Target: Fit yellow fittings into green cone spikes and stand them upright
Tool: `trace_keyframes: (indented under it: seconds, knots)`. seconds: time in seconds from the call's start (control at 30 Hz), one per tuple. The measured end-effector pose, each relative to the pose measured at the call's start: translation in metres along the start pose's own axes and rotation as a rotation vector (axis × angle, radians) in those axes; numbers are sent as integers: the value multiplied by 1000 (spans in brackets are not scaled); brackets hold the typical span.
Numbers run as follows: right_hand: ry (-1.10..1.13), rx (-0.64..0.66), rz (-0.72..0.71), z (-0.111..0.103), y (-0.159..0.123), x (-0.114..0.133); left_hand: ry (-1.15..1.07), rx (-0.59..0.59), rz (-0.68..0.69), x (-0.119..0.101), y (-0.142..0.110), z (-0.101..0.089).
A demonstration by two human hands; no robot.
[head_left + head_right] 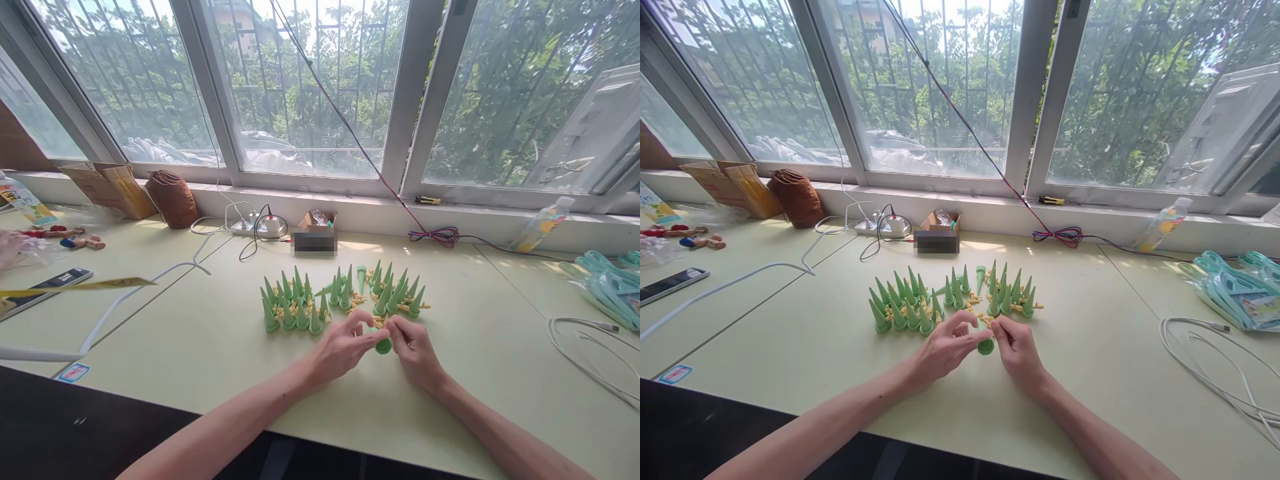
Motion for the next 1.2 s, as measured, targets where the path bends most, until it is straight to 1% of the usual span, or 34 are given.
trace_keyframes:
  seconds: [0.07,0.17,0.3,0.33,0.37,0.43,0.6,0.67,0.77,0.87,1.03,1.2]
  knots:
    - [-6,-25,23,0,0,-1,19,2,-57,-1,1,1]
    - [-10,-83,70,-1,0,-3,-29,-9,-207,-2,3,4]
    - [18,-167,112,-3,0,-7,-216,-91,-518,-1,7,5]
    - [24,-176,114,-3,0,-8,-280,-93,-603,-1,8,4]
    - [27,-177,112,-4,0,-8,-356,-70,-678,-1,9,3]
    - [21,-161,96,-4,0,-8,-513,24,-792,-1,12,1]
    - [-28,-79,28,-2,1,-1,-809,344,-981,-1,13,2]
    - [-35,-51,12,0,1,1,-915,389,-1044,-1,12,4]
    - [-33,-27,7,2,2,2,-1015,365,-1084,1,10,7]
    - [-40,-23,12,3,2,2,-1012,358,-1064,3,10,8]
    - [-37,-20,35,3,2,0,-903,370,-974,0,10,6]
    - [-26,-9,49,4,2,-1,-727,308,-903,-5,10,4]
Point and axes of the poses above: each hand's wrist, its own y-axis towards the middle knuckle, its own z-axis out of the palm, x = y × z, the point moved 1 cm from there along y, towards the middle knuckle, and after that the axes turned 6 degrees about -z, right-handed, at the moved point
